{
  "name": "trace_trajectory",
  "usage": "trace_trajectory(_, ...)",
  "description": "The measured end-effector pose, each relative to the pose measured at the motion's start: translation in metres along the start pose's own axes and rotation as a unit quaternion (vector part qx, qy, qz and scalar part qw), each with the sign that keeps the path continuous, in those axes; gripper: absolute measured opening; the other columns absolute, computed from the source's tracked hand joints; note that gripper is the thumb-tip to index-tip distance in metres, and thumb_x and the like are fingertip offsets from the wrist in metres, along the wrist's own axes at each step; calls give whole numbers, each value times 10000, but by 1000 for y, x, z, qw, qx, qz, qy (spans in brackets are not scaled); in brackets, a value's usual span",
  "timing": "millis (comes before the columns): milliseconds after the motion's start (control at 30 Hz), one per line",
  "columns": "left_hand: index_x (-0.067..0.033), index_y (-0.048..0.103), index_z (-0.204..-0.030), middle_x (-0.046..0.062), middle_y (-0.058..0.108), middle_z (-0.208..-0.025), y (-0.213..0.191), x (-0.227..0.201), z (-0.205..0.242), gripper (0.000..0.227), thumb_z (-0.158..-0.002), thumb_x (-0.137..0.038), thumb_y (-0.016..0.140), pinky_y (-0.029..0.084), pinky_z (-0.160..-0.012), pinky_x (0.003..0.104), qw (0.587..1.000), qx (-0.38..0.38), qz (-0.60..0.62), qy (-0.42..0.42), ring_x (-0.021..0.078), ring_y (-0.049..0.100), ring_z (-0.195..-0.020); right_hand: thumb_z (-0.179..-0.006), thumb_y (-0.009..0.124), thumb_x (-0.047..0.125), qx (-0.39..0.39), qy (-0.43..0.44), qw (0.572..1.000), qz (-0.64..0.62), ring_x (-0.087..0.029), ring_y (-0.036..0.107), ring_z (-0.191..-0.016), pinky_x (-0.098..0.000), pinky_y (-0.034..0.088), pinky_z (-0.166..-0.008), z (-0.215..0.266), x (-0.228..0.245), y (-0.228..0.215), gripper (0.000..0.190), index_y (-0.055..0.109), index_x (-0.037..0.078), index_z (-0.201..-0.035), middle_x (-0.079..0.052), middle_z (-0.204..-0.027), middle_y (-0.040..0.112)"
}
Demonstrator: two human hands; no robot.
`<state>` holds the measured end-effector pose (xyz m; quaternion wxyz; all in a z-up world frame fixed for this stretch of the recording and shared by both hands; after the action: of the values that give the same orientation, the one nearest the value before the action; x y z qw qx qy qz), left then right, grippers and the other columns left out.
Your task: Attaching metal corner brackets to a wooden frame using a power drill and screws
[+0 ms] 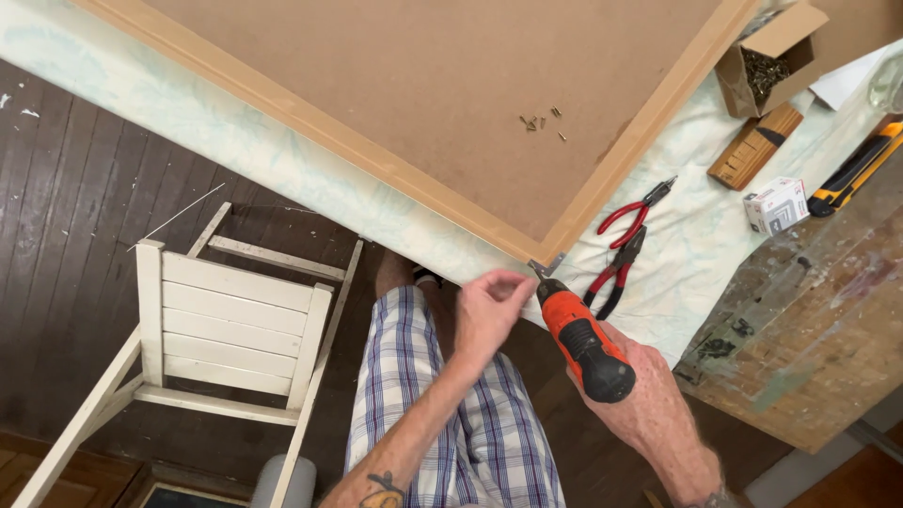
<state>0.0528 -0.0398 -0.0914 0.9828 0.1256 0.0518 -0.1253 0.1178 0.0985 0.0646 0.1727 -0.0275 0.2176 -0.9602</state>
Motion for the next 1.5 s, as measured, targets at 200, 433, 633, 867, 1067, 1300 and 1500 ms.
trace_trajectory(200,-70,687,-1059,107,688,-1037,51,-110,74,185,-919,-132,790,471,-1074,462,494,-16,-526,692,268,623,-1012,-886,648,295,31,77,996,-10,-329,659,-800,-381,512,-764,10,13,-12,224,659,185,-1080,-103,-900,764)
trace_trajectory(433,-112,717,-947,66,620,-959,70,-103,36,164,-904,-252,793,467,-754,380,418,74,-630,650,228,561,-858,-859,699,221,8,72,997,-40,-267,571,-733,-347,497,-737,1,7,-15,191,709,157,-1039,-88,-818,722)
trace_trajectory(633,-105,698,-887,50,605,-981,73,-102,32,238,-915,-330,770,447,-733,374,403,82,-645,644,231,529,-873,-874,652,247,17,68,997,-16,-286,548,-711,-367,496,-714,5,17,-18,252,699,197,-1117,-113,-786,694)
trace_trajectory(867,-85,702,-940,60,628,-1022,72,-101,34,209,-914,-286,754,454,-745,379,409,83,-637,648,235,541,-876,-896,611,260,18,59,998,4,-280,477,-692,-367,477,-682,3,17,-17,140,661,165,-987,-110,-720,639)
trace_trajectory(1067,-88,711,-953,61,637,-1066,72,-98,31,232,-904,-307,768,459,-760,376,412,79,-632,652,236,543,-904,-903,596,259,23,60,998,15,-287,450,-689,-372,470,-678,3,19,-18,141,664,162,-980,-117,-704,617)
trace_trajectory(1300,-81,705,-967,63,631,-1065,72,-97,31,250,-909,-318,760,463,-782,376,405,76,-637,652,239,544,-916,-889,604,224,19,59,998,7,-269,482,-662,-361,467,-663,1,16,-17,93,647,142,-901,-103,-696,649)
trace_trajectory(1500,-88,673,-907,59,617,-1010,71,-101,38,179,-921,-253,741,437,-732,366,405,69,-620,668,228,514,-861,-884,584,219,31,68,997,27,-273,485,-657,-362,459,-659,0,17,-17,94,639,144,-895,-101,-682,631)
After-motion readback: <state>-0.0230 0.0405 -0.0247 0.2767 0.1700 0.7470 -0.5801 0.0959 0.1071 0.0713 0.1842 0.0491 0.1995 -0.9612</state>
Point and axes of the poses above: each hand's wrist, its own z-axis away from the middle knuckle, its own y-axis out of the palm, x = y × z, the point moved 10 cm from there along -z, towards the middle knuckle
